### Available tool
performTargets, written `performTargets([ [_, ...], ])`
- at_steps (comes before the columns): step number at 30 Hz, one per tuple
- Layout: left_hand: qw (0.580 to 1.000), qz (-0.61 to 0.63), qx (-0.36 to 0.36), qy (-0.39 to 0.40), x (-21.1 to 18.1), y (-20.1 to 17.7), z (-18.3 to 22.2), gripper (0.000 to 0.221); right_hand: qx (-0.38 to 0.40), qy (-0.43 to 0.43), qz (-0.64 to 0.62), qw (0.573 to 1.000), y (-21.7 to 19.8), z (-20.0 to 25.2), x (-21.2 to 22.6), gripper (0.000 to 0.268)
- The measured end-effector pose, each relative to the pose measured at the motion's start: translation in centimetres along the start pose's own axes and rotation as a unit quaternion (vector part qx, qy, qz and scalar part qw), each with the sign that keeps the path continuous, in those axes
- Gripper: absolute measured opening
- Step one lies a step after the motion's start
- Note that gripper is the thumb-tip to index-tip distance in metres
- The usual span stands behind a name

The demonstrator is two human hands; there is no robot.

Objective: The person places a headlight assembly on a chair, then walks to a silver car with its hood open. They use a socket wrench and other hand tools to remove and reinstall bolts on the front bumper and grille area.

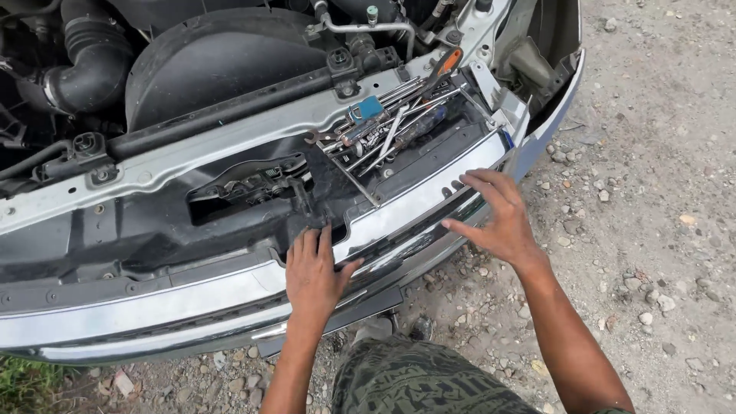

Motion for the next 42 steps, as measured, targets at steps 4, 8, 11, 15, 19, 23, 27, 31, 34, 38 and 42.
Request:
performTargets([
  [4,0.996,0.057,-0.070,0.029,-1.1,0.3,0.9,0.074,0.093,-0.050,0.054,0.993,1.2,-2.9,-1.5,0.122],
  [8,0.991,0.076,-0.071,-0.083,-2.5,0.0,-1.0,0.084,0.116,-0.061,0.040,0.991,2.8,-4.9,-1.8,0.119],
  [11,0.993,0.045,-0.028,-0.107,-2.7,0.4,-1.3,0.101,0.101,-0.074,0.052,0.991,3.7,-4.5,-2.3,0.125],
  [15,0.990,0.063,0.031,-0.125,-2.4,1.9,-0.4,0.106,0.078,-0.076,0.066,0.992,3.8,-3.3,-3.2,0.130],
  [19,0.994,0.061,0.000,-0.093,-2.4,1.8,-0.4,0.106,0.058,-0.103,0.074,0.990,4.1,-3.2,-3.6,0.130],
  [23,0.995,0.058,-0.005,-0.085,-1.9,2.0,-0.6,0.104,0.044,-0.118,0.090,0.988,4.5,-3.4,-3.3,0.129],
  [27,0.996,0.068,-0.031,-0.046,-1.5,2.1,-0.8,0.098,0.000,-0.175,0.124,0.977,4.9,-3.9,-2.5,0.118],
  [31,0.994,0.093,-0.048,-0.035,-1.2,1.9,-1.4,0.094,-0.035,-0.223,0.114,0.967,5.2,-4.8,-2.7,0.106],
  [34,0.994,0.093,-0.057,-0.029,-1.2,1.2,-2.1,0.093,-0.046,-0.253,0.105,0.961,5.3,-5.4,-3.2,0.101],
  [38,0.992,0.103,-0.040,-0.065,-0.9,1.3,-2.7,0.097,-0.056,-0.252,0.086,0.962,5.2,-6.5,-2.9,0.098],
  [42,0.994,0.084,-0.040,-0.055,-0.3,2.4,-2.0,0.094,-0.055,-0.242,0.079,0.966,5.6,-6.5,-3.3,0.099],
])
Point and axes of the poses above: each hand's wrist, its own z-axis away from the middle knuckle, its own y-axis out of the palm, x = y × z, the point moved 7 cm from there along -z, towards the middle knuckle, and after that the axes turned 7 degrees about -y, right-handed, at the moved point
